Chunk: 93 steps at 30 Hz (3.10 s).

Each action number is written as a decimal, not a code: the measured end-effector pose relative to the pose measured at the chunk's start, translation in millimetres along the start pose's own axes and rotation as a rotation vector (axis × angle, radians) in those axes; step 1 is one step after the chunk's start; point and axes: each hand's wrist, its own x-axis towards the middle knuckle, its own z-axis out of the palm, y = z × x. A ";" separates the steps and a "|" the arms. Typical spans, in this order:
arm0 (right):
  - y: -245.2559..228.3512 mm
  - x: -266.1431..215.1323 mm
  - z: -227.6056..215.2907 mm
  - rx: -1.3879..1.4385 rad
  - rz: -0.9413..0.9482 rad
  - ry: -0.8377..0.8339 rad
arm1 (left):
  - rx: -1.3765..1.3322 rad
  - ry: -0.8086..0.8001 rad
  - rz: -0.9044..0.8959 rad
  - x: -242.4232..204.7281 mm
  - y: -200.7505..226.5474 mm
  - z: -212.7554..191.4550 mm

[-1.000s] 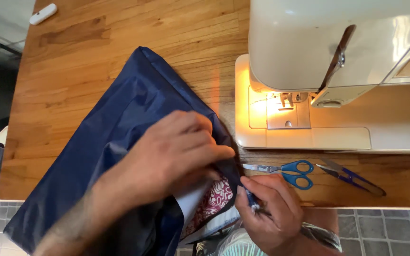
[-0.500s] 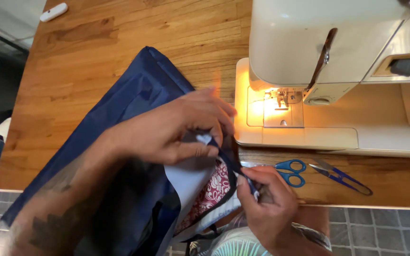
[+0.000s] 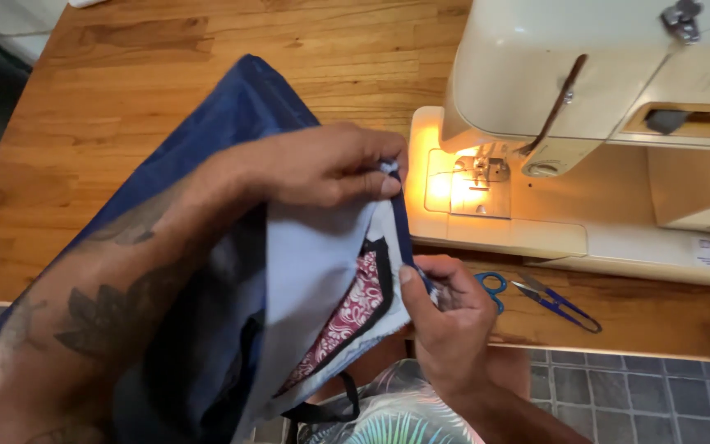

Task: Trimming fabric with scissors and positioning it under a sewing machine needle for stitching

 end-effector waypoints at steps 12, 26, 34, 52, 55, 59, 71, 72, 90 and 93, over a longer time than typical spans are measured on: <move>-28.4 28.2 -0.2 -0.125 0.087 0.160 | 0.175 0.067 -0.396 72.9 -13.7 10.4; -25.1 64.9 -28.6 -0.387 -0.004 0.283 | 0.152 0.333 -0.485 127.5 -47.4 24.0; -20.2 57.3 -29.1 -0.389 -0.077 0.273 | -0.001 0.357 -0.527 127.7 -24.6 35.5; -27.8 71.1 -22.3 -0.373 -0.010 0.295 | 0.190 0.443 -0.460 142.8 -70.9 34.3; -45.4 74.4 -25.4 -0.498 0.020 0.263 | 0.095 0.425 -0.431 147.2 -65.5 30.4; -49.7 90.2 -40.9 -0.760 -0.194 0.046 | 0.135 0.407 -0.405 153.3 -66.7 24.0; -59.3 105.3 -53.0 -0.865 -0.093 -0.114 | 0.263 0.412 -0.355 161.3 -58.6 12.5; -57.0 105.8 -54.3 -0.864 -0.089 -0.113 | 0.263 0.408 -0.355 163.3 -57.3 13.2; -38.9 93.9 -50.7 -0.698 -0.074 0.050 | 0.462 0.433 -0.278 129.2 -36.3 24.9; -40.4 96.6 -50.8 -0.691 -0.124 0.067 | 0.498 0.438 -0.257 98.3 -7.9 43.7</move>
